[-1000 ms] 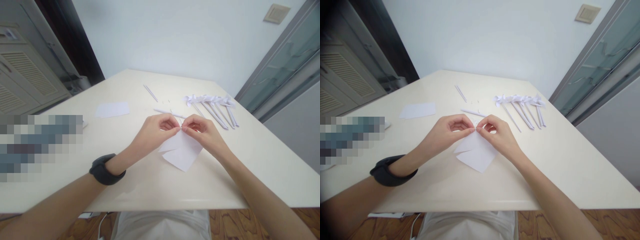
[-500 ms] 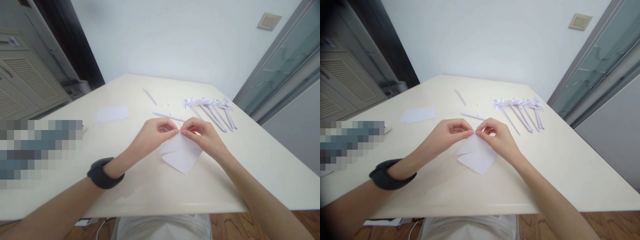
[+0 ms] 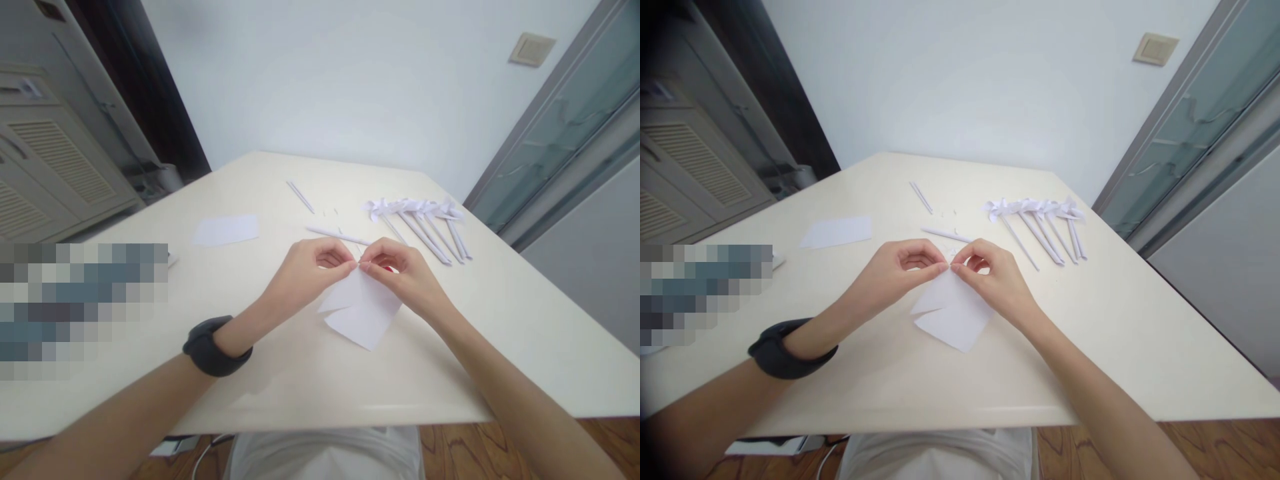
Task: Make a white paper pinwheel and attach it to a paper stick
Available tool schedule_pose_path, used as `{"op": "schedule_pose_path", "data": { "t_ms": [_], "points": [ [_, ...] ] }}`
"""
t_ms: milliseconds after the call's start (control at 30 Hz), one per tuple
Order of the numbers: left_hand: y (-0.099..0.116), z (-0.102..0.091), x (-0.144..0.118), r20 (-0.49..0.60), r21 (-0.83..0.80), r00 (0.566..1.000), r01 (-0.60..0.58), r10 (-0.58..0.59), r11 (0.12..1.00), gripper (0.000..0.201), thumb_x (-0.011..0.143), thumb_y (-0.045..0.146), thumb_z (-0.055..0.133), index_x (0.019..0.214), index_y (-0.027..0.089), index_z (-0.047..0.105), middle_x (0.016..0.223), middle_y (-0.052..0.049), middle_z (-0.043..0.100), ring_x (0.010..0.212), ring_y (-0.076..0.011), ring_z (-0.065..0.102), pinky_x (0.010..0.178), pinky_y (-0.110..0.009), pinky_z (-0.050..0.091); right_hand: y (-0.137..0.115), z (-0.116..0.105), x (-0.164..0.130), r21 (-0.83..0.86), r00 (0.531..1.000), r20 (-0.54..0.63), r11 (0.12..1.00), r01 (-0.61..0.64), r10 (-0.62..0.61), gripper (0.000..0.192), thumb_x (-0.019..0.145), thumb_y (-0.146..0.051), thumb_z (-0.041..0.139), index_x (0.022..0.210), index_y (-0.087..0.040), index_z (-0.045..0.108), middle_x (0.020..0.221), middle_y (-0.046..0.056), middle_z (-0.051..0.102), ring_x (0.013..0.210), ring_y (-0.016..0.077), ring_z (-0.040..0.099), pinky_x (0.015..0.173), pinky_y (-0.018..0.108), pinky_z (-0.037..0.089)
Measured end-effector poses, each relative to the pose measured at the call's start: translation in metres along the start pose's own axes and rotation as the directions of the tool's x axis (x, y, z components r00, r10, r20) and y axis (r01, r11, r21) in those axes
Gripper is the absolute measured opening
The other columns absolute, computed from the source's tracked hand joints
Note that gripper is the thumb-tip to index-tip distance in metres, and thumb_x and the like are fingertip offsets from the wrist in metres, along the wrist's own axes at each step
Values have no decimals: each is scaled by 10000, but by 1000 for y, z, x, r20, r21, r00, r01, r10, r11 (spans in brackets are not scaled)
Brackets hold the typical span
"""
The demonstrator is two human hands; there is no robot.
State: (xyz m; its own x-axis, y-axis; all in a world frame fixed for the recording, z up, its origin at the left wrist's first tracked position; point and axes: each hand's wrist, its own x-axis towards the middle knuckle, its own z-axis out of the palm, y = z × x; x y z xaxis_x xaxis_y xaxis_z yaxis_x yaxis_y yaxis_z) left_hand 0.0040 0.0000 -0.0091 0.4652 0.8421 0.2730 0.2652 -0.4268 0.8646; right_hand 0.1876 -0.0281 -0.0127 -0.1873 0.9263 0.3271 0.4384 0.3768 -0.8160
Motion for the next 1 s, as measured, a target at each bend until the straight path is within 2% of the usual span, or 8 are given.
{"op": "schedule_pose_path", "data": {
  "t_ms": [233,400,467,700,867,1000],
  "points": [
    [7,8,-5,-87,211,986,-120,140,970,88,789,177,555,715,165,602,747,2,652,715,-118,594,680,-229,466,-2,7,-4,-90,998,-63,996,-4,-2,49,806,-216,563,767,-192,581,814,-3,613,736,126,549,652,264,409],
    [-2,14,-7,-89,439,941,-257,326,861,104,797,151,524,702,176,561,721,5,613,696,-124,553,654,-253,429,-3,18,-8,-150,986,-158,988,25,-49,76,785,-152,537,729,-200,518,801,0,572,757,140,533,658,269,418],
    [-5,14,-7,-85,480,927,-283,365,830,109,807,150,511,710,179,553,722,4,608,694,-125,547,653,-258,422,-4,20,-9,-179,978,-188,983,52,-86,98,782,-136,532,718,-204,500,811,8,563,767,147,529,665,274,421],
    [-1,12,-6,-119,429,927,-275,356,860,94,809,146,524,736,179,573,745,10,625,714,-116,560,680,-242,437,-6,21,-11,-312,948,-215,936,161,-235,126,805,-116,520,731,-212,487,858,29,563,819,166,543,712,300,423],
    [-1,13,-6,-140,379,934,-257,329,889,96,798,123,529,742,174,588,739,10,623,713,-112,560,690,-238,445,-1,28,-14,-512,893,-219,826,238,-393,120,836,-103,491,784,-208,512,912,53,581,860,187,544,753,351,404],
    [-1,11,-5,-167,370,934,-237,315,899,96,794,131,533,730,176,589,736,7,620,715,-120,558,691,-247,447,-2,31,-16,-453,903,-203,854,255,-378,139,863,-112,474,853,-219,563,948,61,585,881,187,560,783,365,426]
  ]
}}
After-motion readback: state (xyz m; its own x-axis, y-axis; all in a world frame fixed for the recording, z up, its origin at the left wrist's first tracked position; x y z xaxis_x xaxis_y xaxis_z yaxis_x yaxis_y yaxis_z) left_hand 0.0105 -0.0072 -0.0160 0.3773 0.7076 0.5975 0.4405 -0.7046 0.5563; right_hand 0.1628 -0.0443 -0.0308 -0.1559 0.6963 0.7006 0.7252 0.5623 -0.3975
